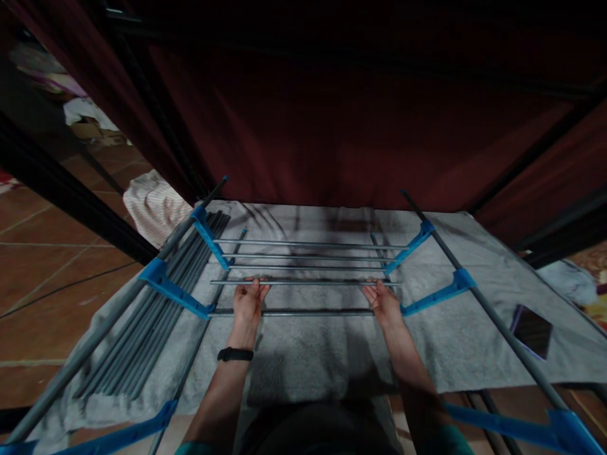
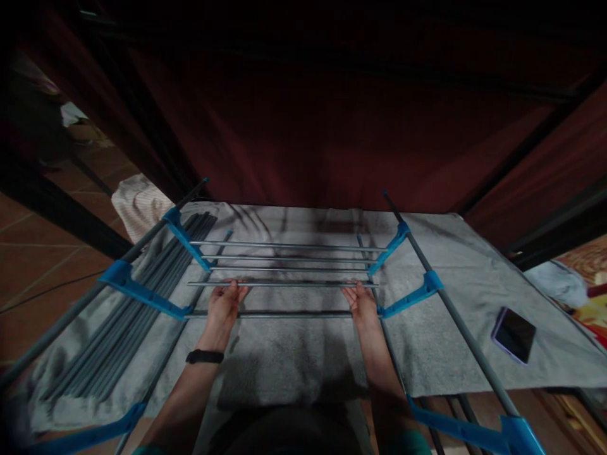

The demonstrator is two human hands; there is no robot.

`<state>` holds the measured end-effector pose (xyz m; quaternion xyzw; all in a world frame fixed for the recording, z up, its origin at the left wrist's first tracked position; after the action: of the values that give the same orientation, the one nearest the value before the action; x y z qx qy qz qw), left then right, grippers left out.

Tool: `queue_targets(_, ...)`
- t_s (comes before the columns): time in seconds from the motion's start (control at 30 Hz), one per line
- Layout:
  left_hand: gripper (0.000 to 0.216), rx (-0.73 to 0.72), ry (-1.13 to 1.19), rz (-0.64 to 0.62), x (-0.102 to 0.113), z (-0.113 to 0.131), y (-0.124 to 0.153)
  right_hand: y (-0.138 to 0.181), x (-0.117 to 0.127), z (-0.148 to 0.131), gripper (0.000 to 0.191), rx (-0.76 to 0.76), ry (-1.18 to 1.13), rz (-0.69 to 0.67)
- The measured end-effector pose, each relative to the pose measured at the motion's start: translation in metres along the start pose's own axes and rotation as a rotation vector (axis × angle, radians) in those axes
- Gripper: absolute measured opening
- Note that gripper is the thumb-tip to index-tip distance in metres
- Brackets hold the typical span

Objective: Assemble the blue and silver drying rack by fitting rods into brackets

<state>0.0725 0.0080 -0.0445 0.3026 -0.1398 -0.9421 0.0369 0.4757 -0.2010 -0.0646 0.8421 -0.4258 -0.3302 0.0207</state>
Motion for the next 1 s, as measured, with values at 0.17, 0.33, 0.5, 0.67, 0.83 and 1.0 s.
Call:
queue_targets(0.17,0.019,-0.017,-0.054,0.042,0.0,0.004,-0.001,0.0,0.0,0.0,0.033,0.022,0.001,0.009)
queue_targets(0.33,0.02,-0.009,-0.064,0.004,-0.007,0.005,0.001,0.0,-0.001,0.0,0.039,0.047,-0.019,0.012)
queue_targets(0.5,0.014,0.085,-0.041,-0.096,-0.023,-0.006,0.009,0.001,-0.005,0.0,0.037,0.061,-0.021,0.012)
queue_targets(0.67,0.015,0.093,-0.044,-0.102,-0.024,-0.007,0.01,0.002,-0.007,-0.002,0.027,0.042,-0.055,0.005)
queue_targets(0.83,0.014,0.092,-0.04,-0.108,-0.022,-0.004,0.009,0.001,-0.002,-0.006,0.024,0.059,-0.089,0.026)
queue_targets(1.0,0.017,0.105,-0.013,-0.101,-0.024,-0.006,0.01,0.001,-0.002,-0.007,0.023,0.061,-0.082,0.018)
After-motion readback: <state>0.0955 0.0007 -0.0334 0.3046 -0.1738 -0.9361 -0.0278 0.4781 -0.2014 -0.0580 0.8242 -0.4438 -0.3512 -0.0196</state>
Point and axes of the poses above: each hand's wrist, its own y-axis away from the middle knuckle, its own x-axis out of the back of the hand, z = x × y, the point moved 10 cm from there along -y, towards the middle knuckle, and after that the axes turned 6 degrees about -z, right-handed, at the moved point
